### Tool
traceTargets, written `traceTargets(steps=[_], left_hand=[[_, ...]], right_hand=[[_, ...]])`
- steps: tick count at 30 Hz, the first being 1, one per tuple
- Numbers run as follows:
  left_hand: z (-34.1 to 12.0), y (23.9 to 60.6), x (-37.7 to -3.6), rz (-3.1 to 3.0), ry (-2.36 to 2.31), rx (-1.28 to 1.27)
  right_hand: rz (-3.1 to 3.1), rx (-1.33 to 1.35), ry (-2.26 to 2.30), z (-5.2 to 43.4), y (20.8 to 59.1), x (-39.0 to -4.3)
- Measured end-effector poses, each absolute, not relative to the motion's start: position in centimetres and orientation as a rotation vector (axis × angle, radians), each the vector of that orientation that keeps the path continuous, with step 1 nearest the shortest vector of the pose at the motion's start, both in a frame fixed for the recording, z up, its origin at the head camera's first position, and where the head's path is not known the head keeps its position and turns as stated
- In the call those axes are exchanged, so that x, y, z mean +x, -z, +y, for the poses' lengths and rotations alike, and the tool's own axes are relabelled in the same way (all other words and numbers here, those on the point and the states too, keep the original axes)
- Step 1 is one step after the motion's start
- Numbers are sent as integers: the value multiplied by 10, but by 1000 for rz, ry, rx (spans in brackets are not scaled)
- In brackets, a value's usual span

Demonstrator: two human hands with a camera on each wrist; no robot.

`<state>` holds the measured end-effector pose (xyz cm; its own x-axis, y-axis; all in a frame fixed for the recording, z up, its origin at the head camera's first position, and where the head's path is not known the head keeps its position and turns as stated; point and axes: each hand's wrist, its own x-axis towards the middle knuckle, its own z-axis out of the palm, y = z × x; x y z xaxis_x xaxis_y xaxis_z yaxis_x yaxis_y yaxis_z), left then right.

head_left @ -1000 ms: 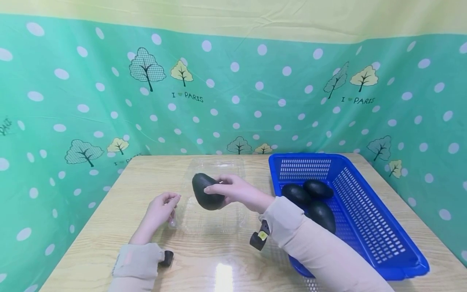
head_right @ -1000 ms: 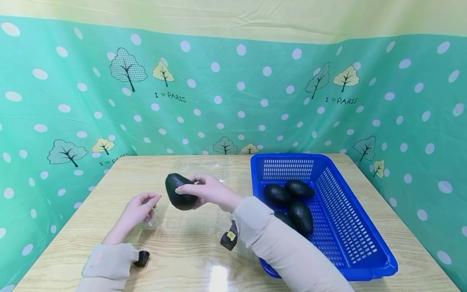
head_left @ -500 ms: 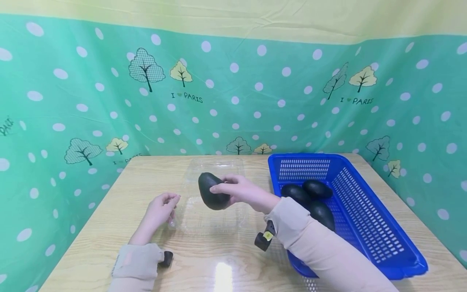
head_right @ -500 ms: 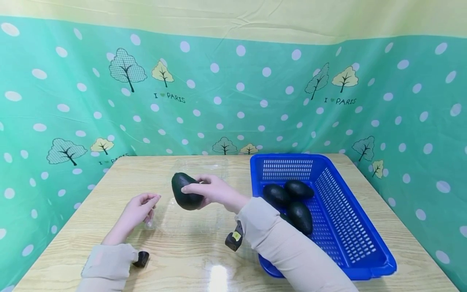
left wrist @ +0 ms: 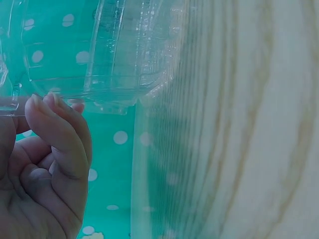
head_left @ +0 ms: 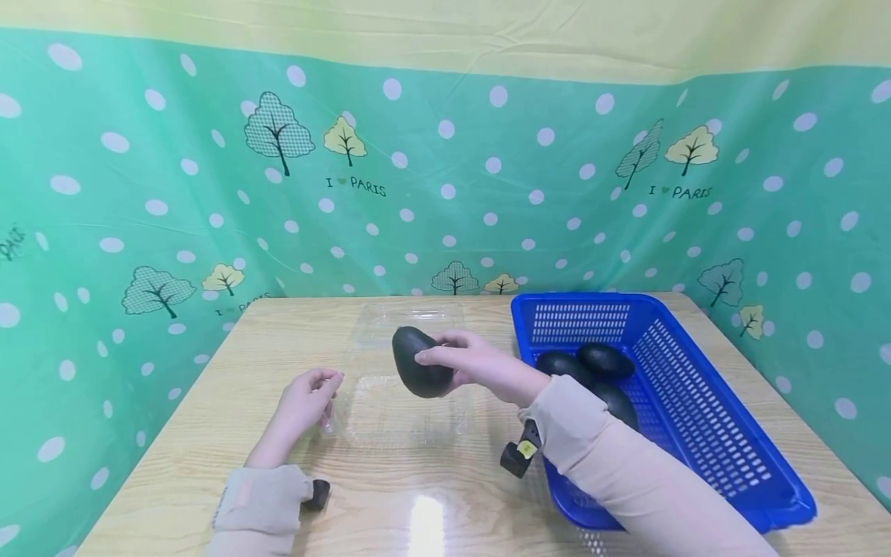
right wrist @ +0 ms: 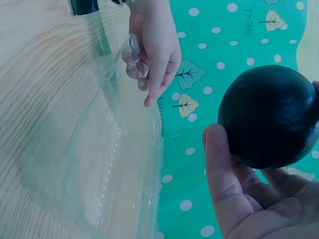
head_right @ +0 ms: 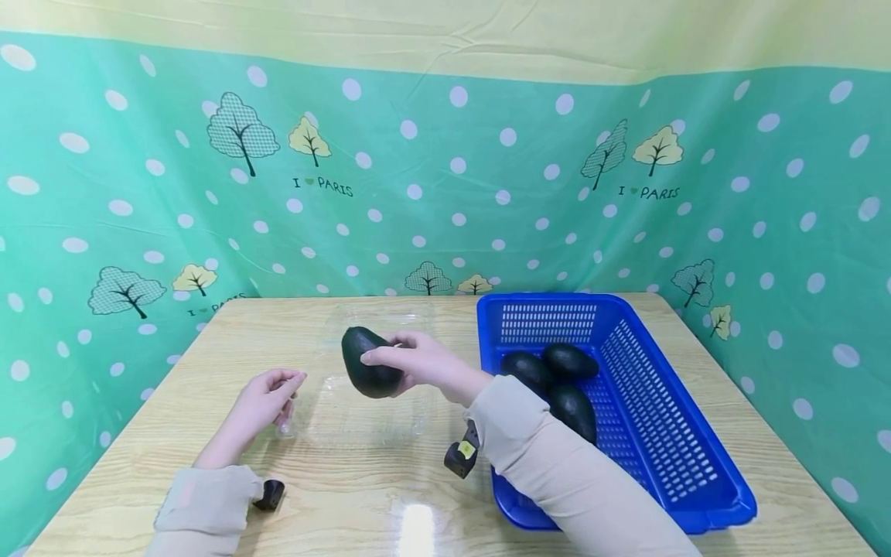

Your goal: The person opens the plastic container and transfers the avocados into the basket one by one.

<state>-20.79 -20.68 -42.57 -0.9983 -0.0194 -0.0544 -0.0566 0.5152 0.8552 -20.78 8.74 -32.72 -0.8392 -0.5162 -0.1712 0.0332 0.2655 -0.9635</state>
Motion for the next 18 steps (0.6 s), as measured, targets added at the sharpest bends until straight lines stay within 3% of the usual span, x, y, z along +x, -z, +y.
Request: traceTargets(steps=[18], left_hand=[[-207, 425, -207, 2699, -1514, -66]], right_hand=[[2110, -396, 1638, 116, 322, -204]])
